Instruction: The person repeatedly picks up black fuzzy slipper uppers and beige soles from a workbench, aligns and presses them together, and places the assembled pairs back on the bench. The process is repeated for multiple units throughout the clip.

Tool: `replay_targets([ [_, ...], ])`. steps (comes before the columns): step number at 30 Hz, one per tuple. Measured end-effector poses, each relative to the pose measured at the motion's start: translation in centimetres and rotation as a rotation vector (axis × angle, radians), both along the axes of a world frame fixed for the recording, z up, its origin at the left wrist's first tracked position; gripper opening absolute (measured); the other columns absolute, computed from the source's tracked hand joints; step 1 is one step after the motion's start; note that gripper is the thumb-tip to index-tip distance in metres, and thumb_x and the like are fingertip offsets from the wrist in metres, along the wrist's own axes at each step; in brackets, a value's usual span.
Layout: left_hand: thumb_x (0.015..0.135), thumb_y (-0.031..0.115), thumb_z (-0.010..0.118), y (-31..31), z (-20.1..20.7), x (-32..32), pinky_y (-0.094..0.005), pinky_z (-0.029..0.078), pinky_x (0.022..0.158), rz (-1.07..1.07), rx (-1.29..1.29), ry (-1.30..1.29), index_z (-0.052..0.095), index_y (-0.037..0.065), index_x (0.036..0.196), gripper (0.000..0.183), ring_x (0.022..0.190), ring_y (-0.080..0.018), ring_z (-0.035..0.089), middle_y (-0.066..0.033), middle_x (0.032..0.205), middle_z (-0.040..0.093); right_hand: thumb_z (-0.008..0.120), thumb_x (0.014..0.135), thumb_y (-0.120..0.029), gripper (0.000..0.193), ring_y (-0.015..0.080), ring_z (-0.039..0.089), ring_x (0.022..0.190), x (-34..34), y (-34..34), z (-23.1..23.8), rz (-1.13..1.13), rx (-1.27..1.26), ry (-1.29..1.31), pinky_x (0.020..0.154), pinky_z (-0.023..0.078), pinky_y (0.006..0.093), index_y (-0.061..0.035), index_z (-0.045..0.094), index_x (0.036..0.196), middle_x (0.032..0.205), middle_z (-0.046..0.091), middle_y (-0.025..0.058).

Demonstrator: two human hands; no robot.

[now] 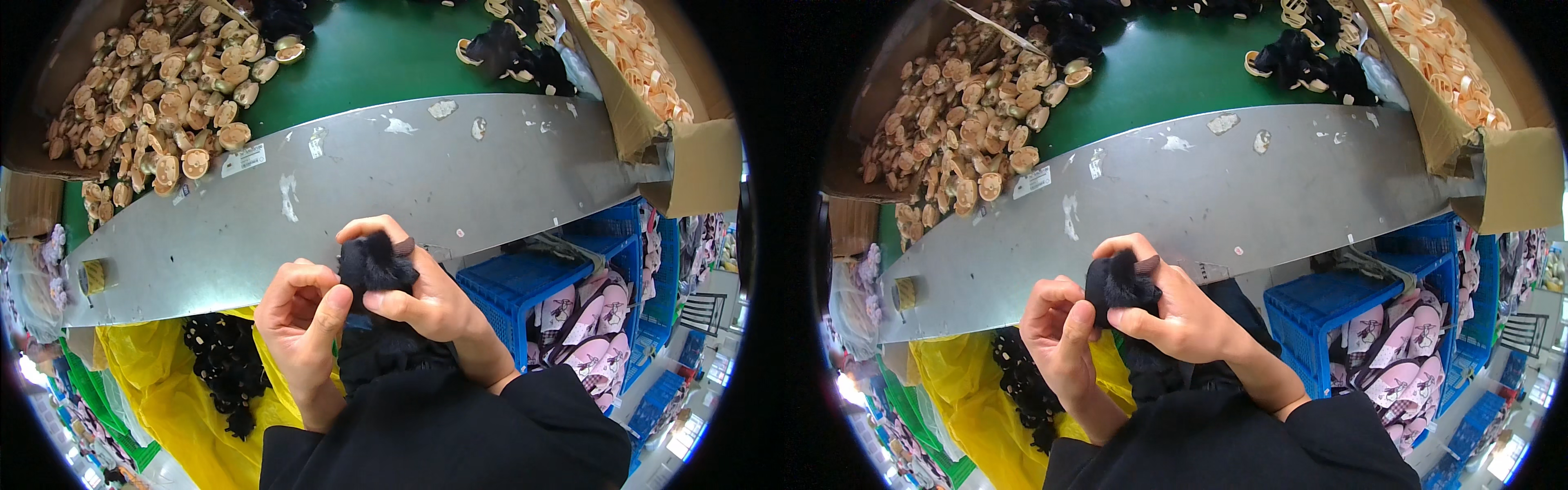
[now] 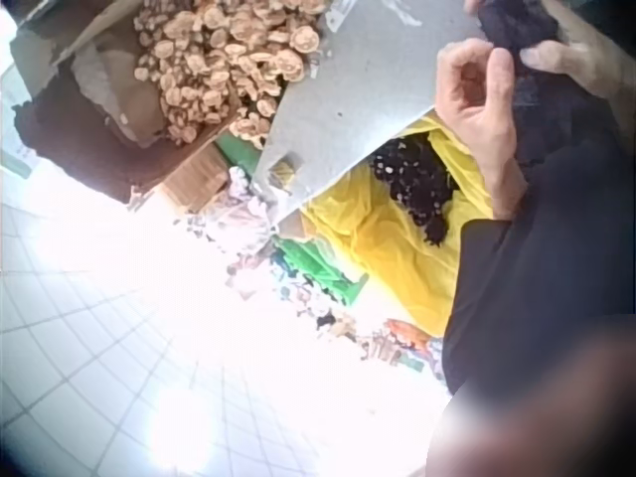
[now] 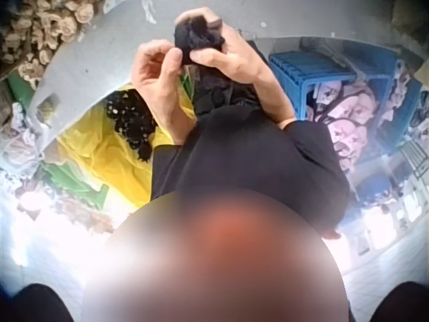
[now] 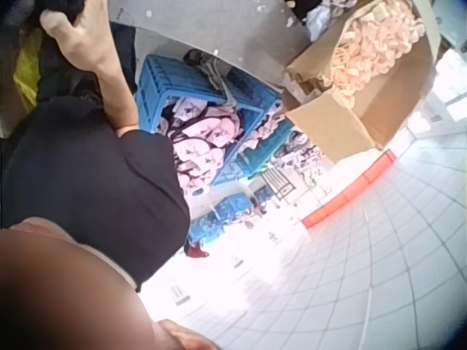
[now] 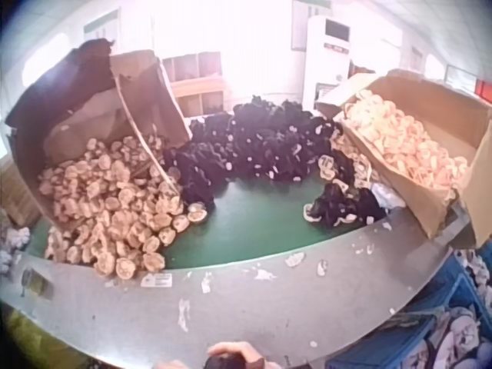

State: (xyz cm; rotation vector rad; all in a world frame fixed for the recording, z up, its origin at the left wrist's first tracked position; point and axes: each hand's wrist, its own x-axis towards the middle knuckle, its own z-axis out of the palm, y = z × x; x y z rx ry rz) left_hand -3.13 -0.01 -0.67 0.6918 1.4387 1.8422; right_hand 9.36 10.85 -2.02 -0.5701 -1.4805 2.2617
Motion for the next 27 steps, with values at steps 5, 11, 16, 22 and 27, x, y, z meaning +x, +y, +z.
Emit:
replay_targets([
  [5, 0.093, 0.007, 0.072, -0.1, -0.3, -0.2, -0.0185, 0.031, 0.055, -0.076, -0.056, -0.013, 0.061, 0.001, 0.087, 0.014, 0.064, -0.0036, 0.043, 0.0016, 0.080, 0.051, 0.062, 0.081, -0.021, 0.057, 0.0118, 0.054, 0.096, -0.1, -0.2, -0.6, 0.028, 0.081, -0.067, 0.089, 0.044, 0.0267, -0.0035, 0.046, 0.133, 0.106, 0.056, 0.0037],
  [11, 0.097, 0.011, 0.068, 0.3, 0.0, 1.1, -0.0197, 0.030, 0.063, -0.061, -0.132, 0.120, 0.055, 0.002, 0.086, 0.020, 0.071, -0.0052, 0.038, 0.0025, 0.081, 0.043, 0.061, 0.081, -0.024, 0.058, 0.0120, 0.054, 0.102, 0.6, 0.0, -1.1, 0.052, -0.001, -0.055, 0.093, 0.044, 0.0276, -0.0030, 0.045, 0.133, 0.110, 0.055, 0.0044],
  [16, 0.097, 0.010, 0.067, 0.7, -1.4, 1.8, -0.0204, 0.030, 0.064, 0.075, -0.137, 0.155, 0.054, 0.002, 0.086, 0.019, 0.071, -0.0062, 0.037, 0.0020, 0.080, 0.042, 0.063, 0.080, -0.019, 0.059, 0.0144, 0.050, 0.097, 0.7, -0.2, -0.3, 0.072, -0.095, 0.119, 0.089, 0.044, 0.0303, -0.0043, 0.041, 0.132, 0.107, 0.050, 0.0057],
  [22, 0.093, 0.011, 0.072, 0.5, -0.5, 1.6, -0.0212, 0.035, 0.068, 0.121, -0.051, 0.295, 0.059, 0.001, 0.087, 0.017, 0.074, -0.0081, 0.044, -0.0005, 0.085, 0.051, 0.062, 0.074, -0.017, 0.065, 0.0127, 0.051, 0.100, 0.9, 0.5, -0.2, 0.090, -0.104, 0.049, 0.091, 0.043, 0.0282, -0.0038, 0.040, 0.134, 0.109, 0.052, 0.0050],
  [27, 0.090, 0.014, 0.076, 0.0, 0.0, 1.1, -0.0225, 0.038, 0.070, 0.026, -0.038, 0.273, 0.062, 0.001, 0.086, 0.019, 0.076, -0.0099, 0.047, -0.0029, 0.087, 0.055, 0.062, 0.072, -0.011, 0.066, 0.0112, 0.052, 0.097, 0.6, -0.1, -0.4, 0.064, -0.033, 0.053, 0.089, 0.043, 0.0268, -0.0026, 0.040, 0.134, 0.109, 0.053, 0.0045],
])
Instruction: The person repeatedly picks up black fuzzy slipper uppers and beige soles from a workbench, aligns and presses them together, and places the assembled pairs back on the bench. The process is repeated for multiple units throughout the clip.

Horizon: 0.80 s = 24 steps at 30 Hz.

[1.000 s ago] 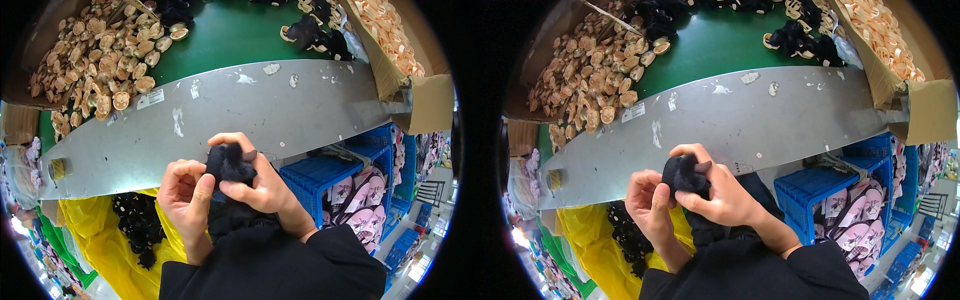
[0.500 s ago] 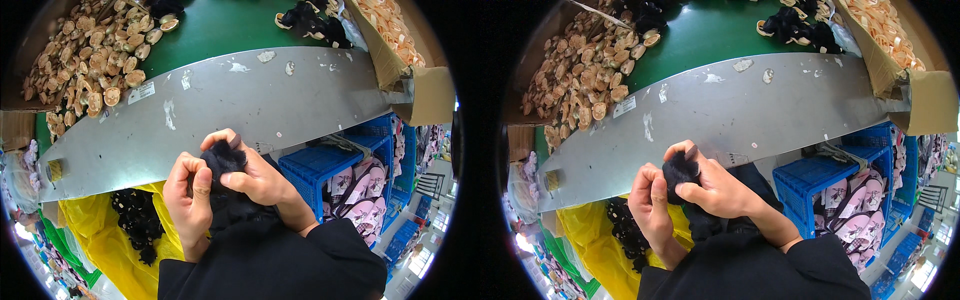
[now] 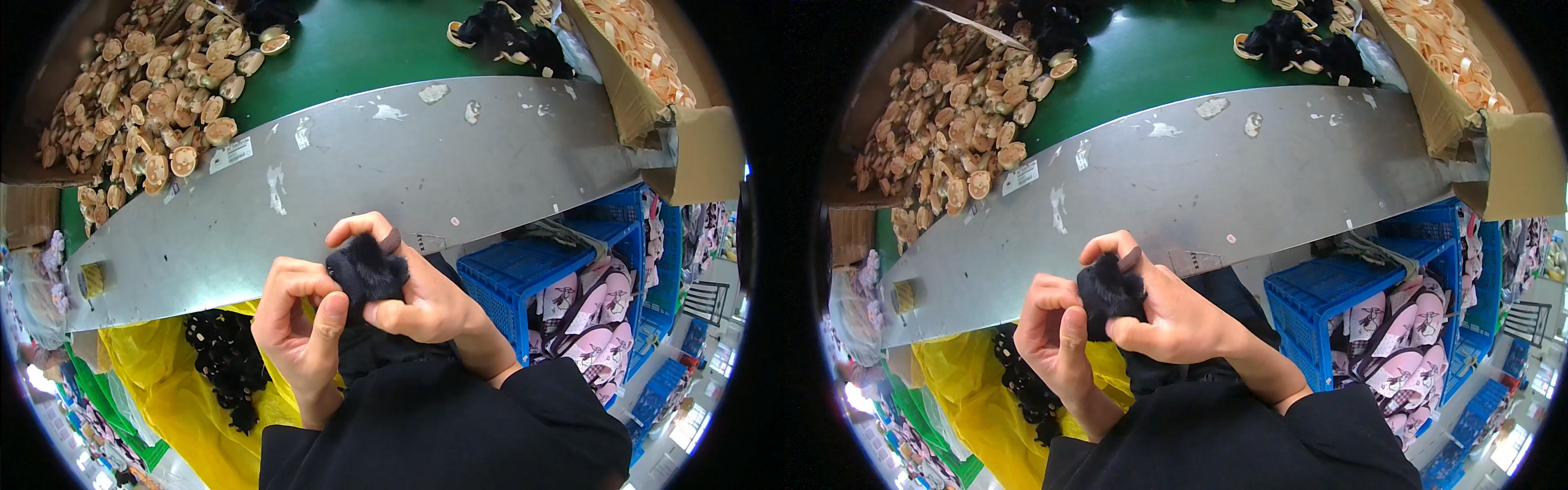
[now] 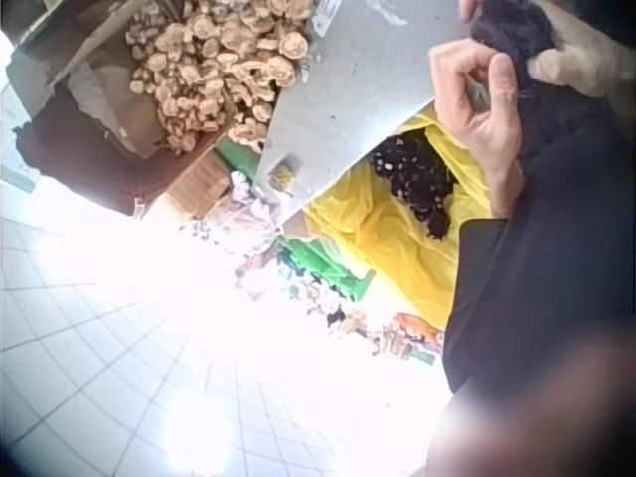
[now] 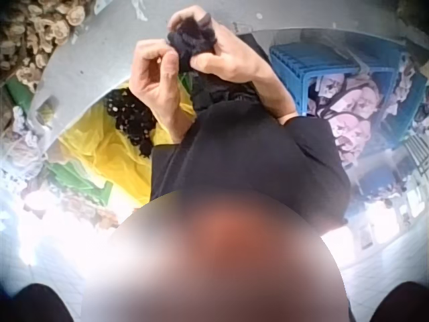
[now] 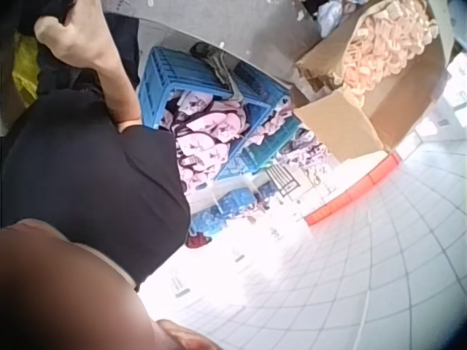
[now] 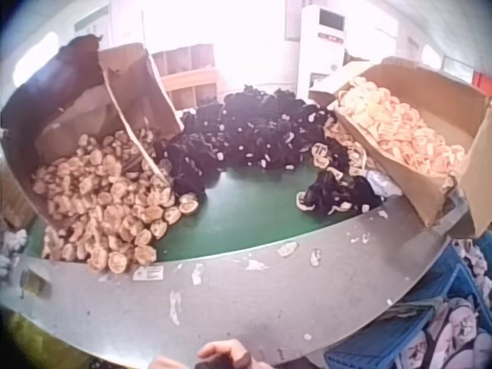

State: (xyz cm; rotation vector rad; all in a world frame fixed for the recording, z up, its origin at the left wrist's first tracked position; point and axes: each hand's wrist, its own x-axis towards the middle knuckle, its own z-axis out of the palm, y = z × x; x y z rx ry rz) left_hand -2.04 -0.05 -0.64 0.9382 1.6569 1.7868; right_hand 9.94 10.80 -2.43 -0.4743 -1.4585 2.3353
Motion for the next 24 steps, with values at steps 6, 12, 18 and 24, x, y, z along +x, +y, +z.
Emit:
replay_targets([
  [6, 0.088, 0.013, 0.078, -0.1, 0.7, 0.1, -0.0230, 0.038, 0.070, -0.022, -0.039, 0.025, 0.062, 0.001, 0.084, 0.020, 0.076, -0.0110, 0.048, -0.0029, 0.084, 0.055, 0.068, 0.072, -0.007, 0.064, 0.0108, 0.054, 0.091, -0.4, -0.5, 0.2, -0.045, 0.225, -0.029, 0.082, 0.045, 0.0275, -0.0024, 0.044, 0.131, 0.100, 0.055, 0.0027],
  [12, 0.089, 0.015, 0.077, -0.4, 1.0, 0.3, -0.0252, 0.035, 0.063, -0.025, -0.138, 0.206, 0.059, 0.003, 0.081, 0.023, 0.070, -0.0139, 0.045, -0.0029, 0.076, 0.051, 0.068, 0.080, -0.011, 0.017, 0.0262, 0.054, 0.058, 0.2, -0.5, 0.7, 0.057, 0.247, -0.160, 0.060, 0.048, 0.0360, 0.0010, 0.058, 0.086, 0.074, 0.059, 0.0132],
  [18, 0.097, 0.023, 0.070, -0.1, 1.2, 1.2, -0.0257, 0.033, 0.061, 0.024, -0.120, 0.233, 0.053, 0.004, 0.080, 0.031, 0.069, -0.0141, 0.041, -0.0032, 0.078, 0.047, 0.068, 0.081, -0.010, 0.014, 0.0226, 0.045, 0.053, 0.3, -1.4, 0.0, -0.100, 0.383, -0.097, 0.055, 0.043, 0.0358, -0.0010, 0.057, 0.082, 0.063, 0.052, 0.0120],
  [24, 0.100, 0.028, 0.066, 0.1, 0.8, 1.2, -0.0244, 0.032, 0.062, 0.026, -0.046, 0.191, 0.051, 0.005, 0.083, 0.033, 0.070, -0.0124, 0.040, -0.0030, 0.081, 0.046, 0.067, 0.083, -0.022, 0.022, 0.0126, 0.044, 0.060, 0.6, -1.0, 0.1, -0.028, 0.042, -0.063, 0.055, 0.040, 0.0319, -0.0014, 0.058, 0.085, 0.064, 0.051, 0.0037],
])
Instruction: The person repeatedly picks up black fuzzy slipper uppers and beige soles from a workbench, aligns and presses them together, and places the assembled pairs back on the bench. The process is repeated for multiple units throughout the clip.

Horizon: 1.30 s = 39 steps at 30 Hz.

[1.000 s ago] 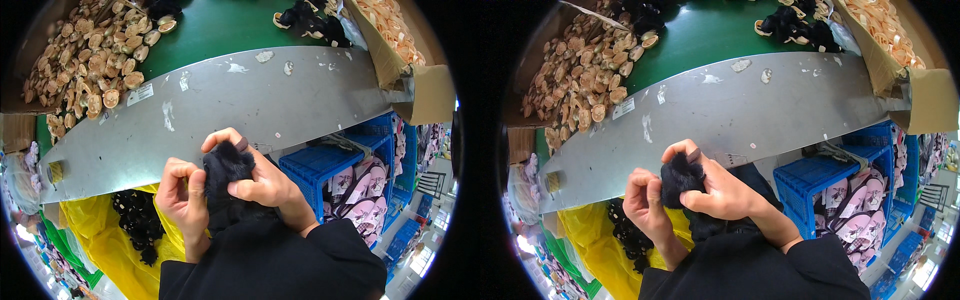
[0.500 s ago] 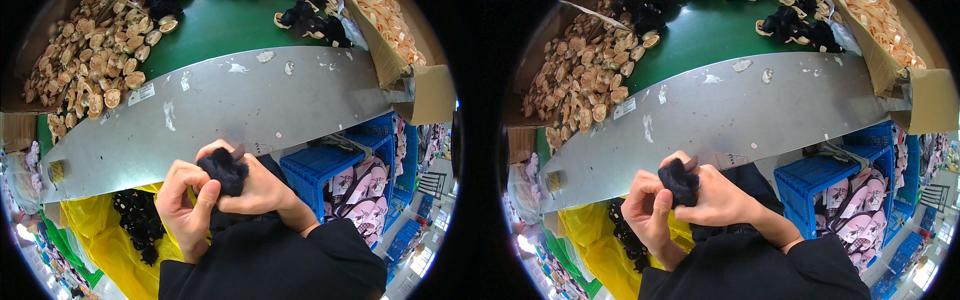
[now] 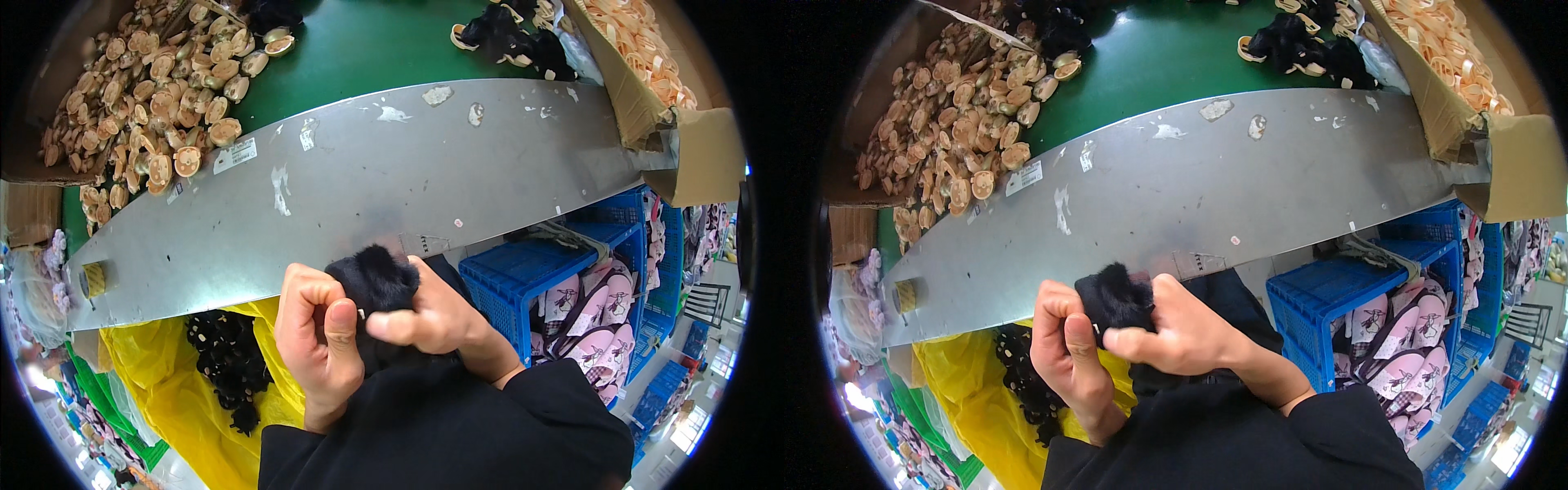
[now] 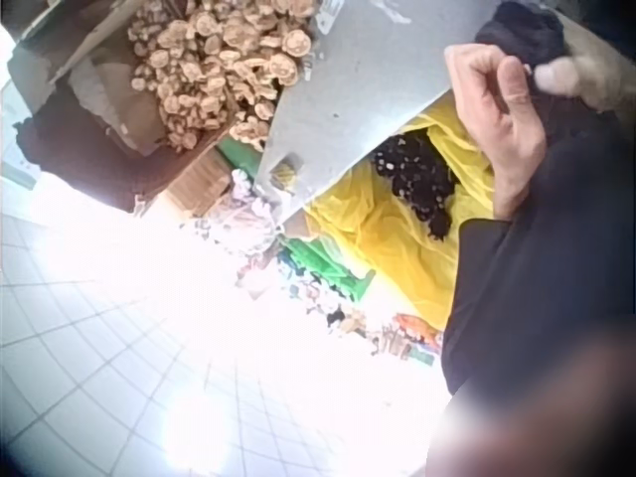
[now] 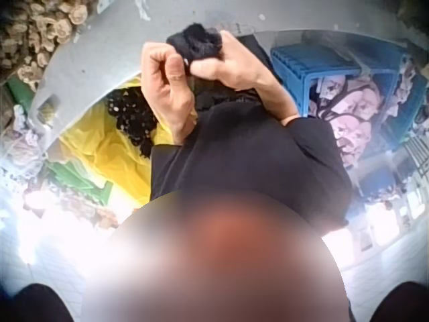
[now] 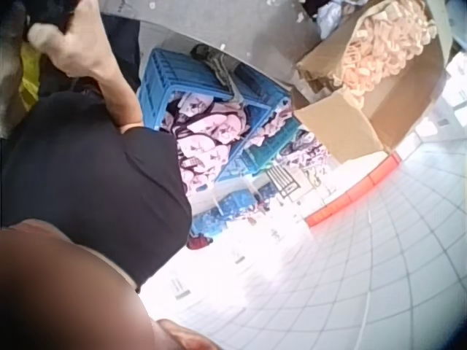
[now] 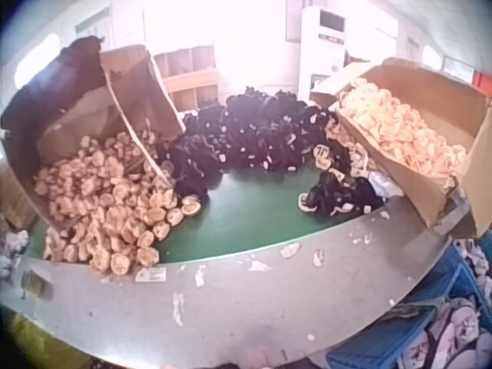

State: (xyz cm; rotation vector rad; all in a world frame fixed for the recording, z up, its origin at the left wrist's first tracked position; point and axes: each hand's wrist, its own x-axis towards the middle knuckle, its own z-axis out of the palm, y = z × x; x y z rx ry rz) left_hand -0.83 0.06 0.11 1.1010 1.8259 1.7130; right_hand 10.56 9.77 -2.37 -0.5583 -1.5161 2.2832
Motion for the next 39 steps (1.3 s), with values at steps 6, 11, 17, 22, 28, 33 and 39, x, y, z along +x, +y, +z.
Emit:
replay_targets([
  [6, 0.101, 0.030, 0.065, 0.3, -0.6, 0.2, -0.0241, 0.031, 0.062, 0.020, 0.030, -0.044, 0.050, 0.005, 0.083, 0.034, 0.070, -0.0109, 0.039, -0.0021, 0.082, 0.045, 0.068, 0.084, -0.028, 0.028, 0.0086, 0.046, 0.065, 0.0, 0.2, -0.2, -0.015, -0.050, -0.001, 0.057, 0.040, 0.0290, -0.0021, 0.059, 0.087, 0.068, 0.052, -0.0006],
  [11, 0.099, 0.024, 0.067, 0.6, -1.1, 0.0, -0.0242, 0.032, 0.063, 0.034, 0.022, -0.023, 0.052, 0.004, 0.085, 0.029, 0.072, -0.0113, 0.040, -0.0024, 0.083, 0.045, 0.068, 0.083, -0.023, 0.023, 0.0085, 0.048, 0.068, -0.2, 0.3, -0.1, -0.001, -0.068, 0.004, 0.059, 0.042, 0.0283, -0.0021, 0.061, 0.091, 0.071, 0.053, -0.0008],
  [17, 0.084, 0.019, 0.075, 2.0, -2.1, -0.7, -0.0334, 0.042, 0.093, 0.046, 0.133, 0.000, 0.059, 0.000, 0.111, 0.037, 0.101, -0.0225, 0.052, -0.0146, 0.111, 0.055, 0.064, 0.080, -0.013, 0.026, 0.0103, 0.053, 0.076, 0.4, 1.1, -0.5, 0.004, -0.125, 0.009, 0.066, 0.047, 0.0289, -0.0017, 0.061, 0.104, 0.084, 0.059, 0.0030],
  [22, 0.078, 0.025, 0.065, 1.5, -2.0, -1.5, -0.0482, 0.038, 0.112, -0.451, 0.148, -0.248, 0.062, -0.005, 0.123, 0.053, 0.126, -0.0382, 0.056, -0.0255, 0.129, 0.063, 0.062, 0.080, -0.021, 0.031, 0.0163, 0.060, 0.071, 2.5, 2.5, -1.2, 0.237, -0.594, -0.079, 0.064, 0.050, 0.0295, -0.0009, 0.062, 0.103, 0.084, 0.063, 0.0075],
  [28, 0.076, 0.024, 0.077, 2.3, -3.9, -1.7, -0.0434, 0.048, 0.101, -0.621, 0.102, -0.459, 0.058, -0.010, 0.125, 0.062, 0.114, -0.0348, 0.063, -0.0275, 0.120, 0.065, 0.063, 0.084, -0.032, 0.043, 0.0148, 0.047, 0.048, 3.3, 0.1, -8.9, 0.449, -0.898, 0.289, 0.040, 0.035, 0.0262, 0.0041, 0.058, 0.106, 0.070, 0.056, 0.0113],
  [33, 0.076, 0.008, 0.082, 2.5, -5.2, -1.9, -0.0394, 0.050, 0.097, -0.616, 0.105, -0.405, 0.058, -0.007, 0.129, 0.060, 0.108, -0.0303, 0.065, -0.0244, 0.116, 0.069, 0.068, 0.085, -0.038, 0.051, 0.0165, 0.054, 0.048, 2.9, 0.4, -8.9, 0.576, -1.089, 0.458, 0.039, 0.041, 0.0263, 0.0037, 0.056, 0.111, 0.073, 0.059, 0.0150],
  [39, 0.077, -0.009, 0.072, 2.5, -5.1, -2.2, -0.0367, 0.049, 0.099, -0.390, 0.119, -0.320, 0.059, -0.005, 0.124, 0.049, 0.110, -0.0283, 0.065, -0.0220, 0.117, 0.068, 0.073, 0.082, -0.036, 0.053, 0.0170, 0.063, 0.096, 5.6, 5.5, -5.6, 0.227, -0.100, -0.060, 0.090, 0.051, 0.0308, 0.0012, 0.062, 0.117, 0.104, 0.065, 0.0098],
])
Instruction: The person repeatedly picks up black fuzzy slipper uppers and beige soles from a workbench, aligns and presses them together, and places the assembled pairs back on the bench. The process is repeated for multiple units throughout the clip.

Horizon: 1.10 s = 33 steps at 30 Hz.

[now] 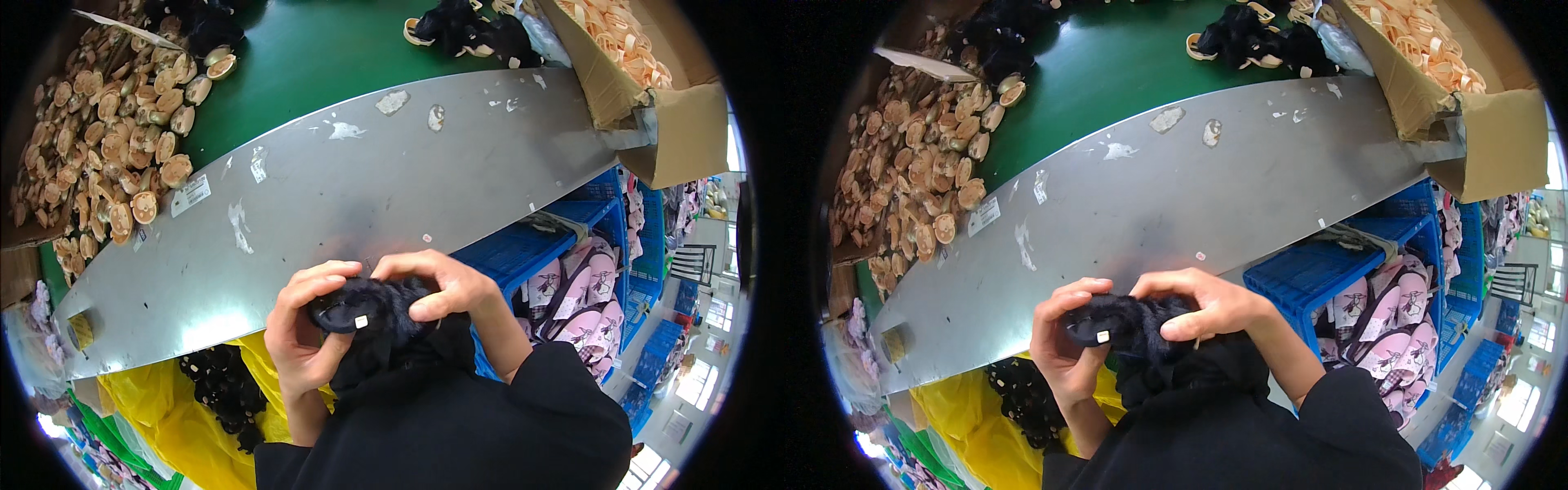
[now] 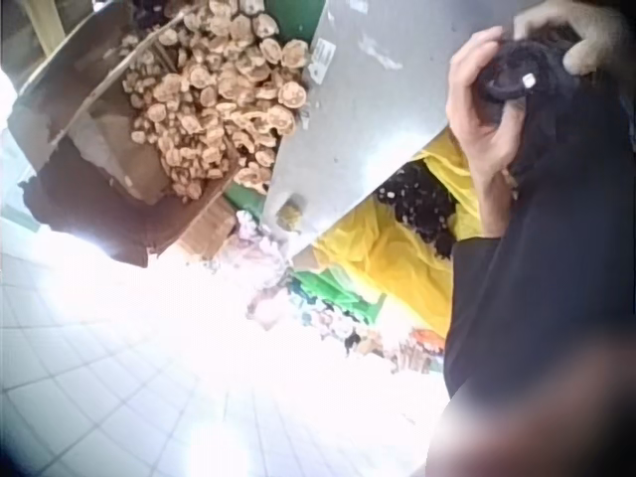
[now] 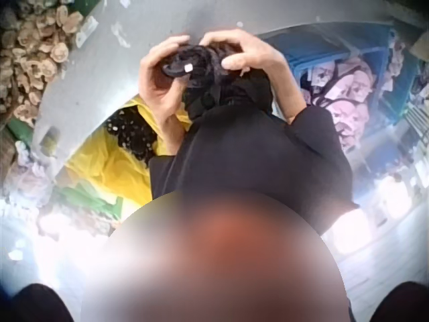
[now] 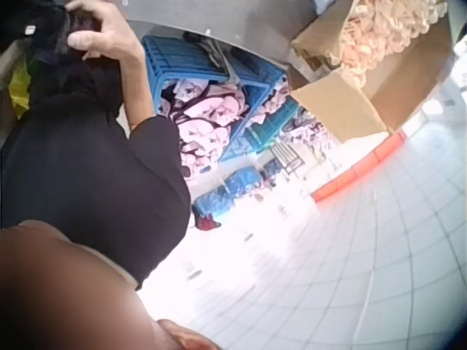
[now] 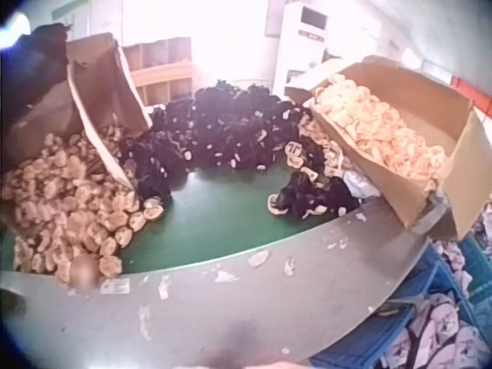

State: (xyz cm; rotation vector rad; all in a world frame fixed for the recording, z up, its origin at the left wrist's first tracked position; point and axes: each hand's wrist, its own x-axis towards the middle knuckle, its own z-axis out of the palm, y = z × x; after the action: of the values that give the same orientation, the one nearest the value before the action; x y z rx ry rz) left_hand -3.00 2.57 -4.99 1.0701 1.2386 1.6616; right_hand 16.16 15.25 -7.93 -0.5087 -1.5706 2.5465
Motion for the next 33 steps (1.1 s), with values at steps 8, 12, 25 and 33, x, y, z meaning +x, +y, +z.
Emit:
replay_targets([
  [8, 0.082, -0.001, 0.065, 1.5, -0.8, 1.3, -0.0275, 0.050, 0.089, 0.162, -0.052, -0.123, 0.056, -0.003, 0.122, 0.041, 0.097, -0.0171, 0.066, -0.0108, 0.102, 0.066, 0.069, 0.085, -0.023, 0.036, 0.0207, 0.064, 0.090, -1.6, 1.4, 2.2, -0.318, 0.554, -0.050, 0.082, 0.052, 0.0321, -0.0019, 0.064, 0.115, 0.099, 0.063, 0.0113],
  [12, 0.080, -0.005, 0.068, 1.6, -0.7, 0.0, -0.0262, 0.053, 0.083, 0.324, -0.062, -0.135, 0.058, -0.002, 0.117, 0.039, 0.093, -0.0178, 0.068, -0.0097, 0.099, 0.065, 0.068, 0.091, -0.026, 0.033, 0.0242, 0.067, 0.092, -2.7, 10.5, 1.0, -0.588, 1.228, -0.222, 0.079, 0.054, 0.0352, -0.0016, 0.066, 0.113, 0.102, 0.064, 0.0143],
  [25, 0.085, 0.006, 0.070, -0.3, -0.6, -0.4, -0.0277, 0.048, 0.086, 0.539, -0.097, -0.013, 0.061, 0.000, 0.094, 0.014, 0.091, -0.0159, 0.061, -0.0116, 0.100, 0.066, 0.076, 0.085, -0.031, 0.030, 0.0342, 0.062, 0.105, -6.8, 29.1, -3.9, -0.645, 1.951, -0.901, 0.089, 0.049, 0.0466, -0.0097, 0.069, 0.105, 0.112, 0.061, 0.0138],
  [33, 0.081, -0.001, 0.068, -0.5, -0.7, -0.3, -0.0264, 0.047, 0.087, 0.552, -0.089, 0.004, 0.061, 0.002, 0.096, 0.017, 0.093, -0.0152, 0.059, -0.0103, 0.102, 0.065, 0.076, 0.086, -0.021, 0.017, 0.0215, 0.060, 0.082, -6.3, 22.1, -0.3, -0.690, 1.345, -0.363, 0.075, 0.051, 0.0360, -0.0041, 0.075, 0.088, 0.104, 0.058, 0.0102],
])
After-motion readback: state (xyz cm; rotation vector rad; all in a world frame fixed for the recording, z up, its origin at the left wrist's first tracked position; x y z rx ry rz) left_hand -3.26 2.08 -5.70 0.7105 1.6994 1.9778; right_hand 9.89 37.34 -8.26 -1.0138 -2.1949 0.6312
